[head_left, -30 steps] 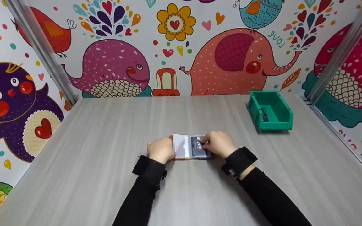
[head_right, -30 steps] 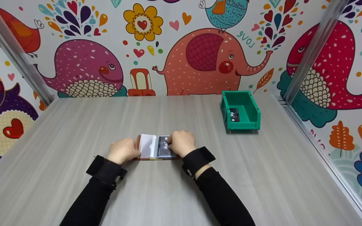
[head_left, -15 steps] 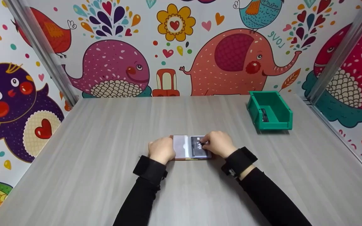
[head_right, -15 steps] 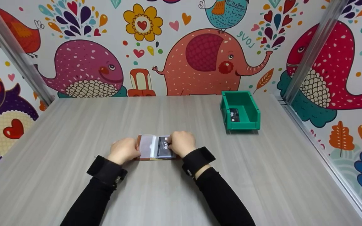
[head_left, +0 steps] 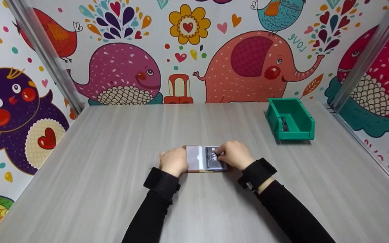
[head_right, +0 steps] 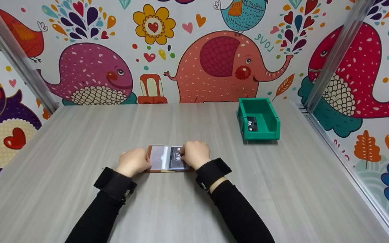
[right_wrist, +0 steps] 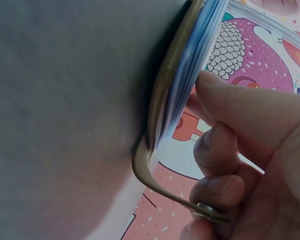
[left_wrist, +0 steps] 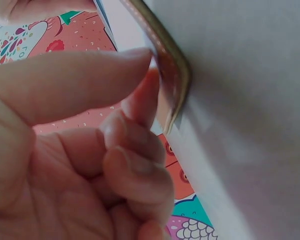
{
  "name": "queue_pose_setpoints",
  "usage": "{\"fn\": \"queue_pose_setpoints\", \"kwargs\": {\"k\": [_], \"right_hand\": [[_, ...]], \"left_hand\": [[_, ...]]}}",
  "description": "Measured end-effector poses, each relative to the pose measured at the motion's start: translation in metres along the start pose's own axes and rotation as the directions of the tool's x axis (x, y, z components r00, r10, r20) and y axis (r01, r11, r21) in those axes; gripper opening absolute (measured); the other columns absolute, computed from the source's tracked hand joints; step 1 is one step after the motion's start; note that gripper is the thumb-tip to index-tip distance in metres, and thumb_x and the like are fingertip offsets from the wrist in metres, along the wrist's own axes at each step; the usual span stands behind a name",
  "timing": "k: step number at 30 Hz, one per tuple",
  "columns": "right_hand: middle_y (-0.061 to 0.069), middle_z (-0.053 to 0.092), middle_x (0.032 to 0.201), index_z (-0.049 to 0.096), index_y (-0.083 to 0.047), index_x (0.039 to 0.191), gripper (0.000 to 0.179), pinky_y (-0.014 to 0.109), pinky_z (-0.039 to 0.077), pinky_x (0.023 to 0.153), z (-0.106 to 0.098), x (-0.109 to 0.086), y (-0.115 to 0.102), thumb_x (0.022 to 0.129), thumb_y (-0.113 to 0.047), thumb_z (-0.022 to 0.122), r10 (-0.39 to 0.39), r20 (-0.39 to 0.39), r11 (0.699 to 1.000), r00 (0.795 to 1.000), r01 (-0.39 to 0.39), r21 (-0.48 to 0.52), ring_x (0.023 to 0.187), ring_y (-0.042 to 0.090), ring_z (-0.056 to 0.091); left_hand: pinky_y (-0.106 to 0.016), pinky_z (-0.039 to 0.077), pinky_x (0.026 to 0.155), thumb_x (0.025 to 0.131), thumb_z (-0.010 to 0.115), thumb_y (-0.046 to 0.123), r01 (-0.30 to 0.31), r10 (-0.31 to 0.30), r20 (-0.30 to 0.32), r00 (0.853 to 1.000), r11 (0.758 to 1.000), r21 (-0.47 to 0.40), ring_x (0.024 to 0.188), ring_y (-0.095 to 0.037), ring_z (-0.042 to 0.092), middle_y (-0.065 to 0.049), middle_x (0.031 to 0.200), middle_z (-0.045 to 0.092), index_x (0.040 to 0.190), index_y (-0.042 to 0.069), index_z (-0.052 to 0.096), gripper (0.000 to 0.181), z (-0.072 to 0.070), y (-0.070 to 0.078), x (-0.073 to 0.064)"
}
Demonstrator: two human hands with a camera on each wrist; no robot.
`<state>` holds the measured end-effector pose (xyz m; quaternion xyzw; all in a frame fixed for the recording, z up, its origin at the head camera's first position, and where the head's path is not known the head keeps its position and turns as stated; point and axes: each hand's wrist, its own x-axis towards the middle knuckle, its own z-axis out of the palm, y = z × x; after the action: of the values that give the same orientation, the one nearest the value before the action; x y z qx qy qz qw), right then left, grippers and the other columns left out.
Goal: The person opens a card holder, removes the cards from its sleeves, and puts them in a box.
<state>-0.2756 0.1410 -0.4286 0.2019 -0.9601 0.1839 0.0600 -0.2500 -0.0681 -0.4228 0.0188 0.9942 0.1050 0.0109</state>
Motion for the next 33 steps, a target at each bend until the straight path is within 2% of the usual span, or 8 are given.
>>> {"fn": "queue_pose_setpoints", "kwargs": {"k": [10, 15, 20, 27, 33], "right_hand": [[0.007, 0.075, 0.098, 0.080, -0.013, 0.099, 0.022, 0.047, 0.051, 0.074, -0.0003, -0.0007, -0.0004, 0.077, -0.014, 0.082, -0.003, -0.003, 1.000, 1.000, 0.003, -0.021, 0.089, 0.031, 0.069], [0.005, 0.075, 0.095, 0.081, -0.014, 0.095, 0.017, 0.046, 0.051, 0.074, -0.0014, 0.0001, 0.0005, 0.078, -0.014, 0.080, 0.000, -0.024, 1.000, 1.000, 0.000, -0.009, 0.088, 0.029, 0.069], [0.003, 0.074, 0.092, 0.081, -0.014, 0.092, 0.011, 0.045, 0.051, 0.076, -0.0030, 0.0008, 0.0013, 0.081, -0.015, 0.079, 0.005, -0.045, 1.000, 0.999, -0.005, -0.015, 0.087, 0.026, 0.068], [0.004, 0.074, 0.090, 0.080, -0.011, 0.089, 0.010, 0.044, 0.052, 0.071, -0.0058, -0.0011, 0.0031, 0.081, -0.018, 0.080, 0.023, -0.081, 0.999, 0.996, -0.026, -0.031, 0.081, 0.026, 0.068], [0.004, 0.074, 0.091, 0.080, -0.011, 0.089, 0.010, 0.044, 0.052, 0.071, -0.0071, -0.0025, 0.0041, 0.081, -0.017, 0.080, 0.046, -0.071, 0.999, 0.996, -0.047, -0.015, 0.082, 0.026, 0.068]], "left_hand": [[-0.042, 0.041, 0.078, 0.076, 0.074, 0.009, 0.005, -0.005, 0.024, 1.000, 1.000, -0.001, 0.084, -0.025, 0.064, -0.006, 0.097, 0.071, 0.095, 0.008, 0.073, 0.019, -0.0015, 0.0006, 0.0009], [-0.042, 0.041, 0.080, 0.077, 0.074, 0.010, 0.011, -0.011, 0.037, 0.999, 1.000, 0.000, 0.088, -0.026, 0.064, -0.007, 0.100, 0.071, 0.098, 0.008, 0.073, 0.021, -0.0019, 0.0007, 0.0014], [-0.043, 0.041, 0.080, 0.078, 0.074, 0.011, 0.012, -0.012, 0.035, 0.999, 1.000, -0.001, 0.088, -0.026, 0.064, -0.007, 0.101, 0.071, 0.098, 0.008, 0.073, 0.021, -0.0023, 0.0007, 0.0011], [-0.042, 0.042, 0.080, 0.079, 0.073, 0.010, 0.006, -0.006, 0.025, 1.000, 1.000, 0.004, 0.088, -0.026, 0.064, -0.007, 0.100, 0.071, 0.096, 0.008, 0.073, 0.018, -0.0016, 0.0008, 0.0003], [-0.043, 0.042, 0.080, 0.079, 0.072, 0.009, -0.001, 0.001, 0.012, 1.000, 1.000, 0.003, 0.086, -0.026, 0.064, -0.008, 0.097, 0.071, 0.094, 0.008, 0.072, 0.014, -0.0017, 0.0009, -0.0007]]}}
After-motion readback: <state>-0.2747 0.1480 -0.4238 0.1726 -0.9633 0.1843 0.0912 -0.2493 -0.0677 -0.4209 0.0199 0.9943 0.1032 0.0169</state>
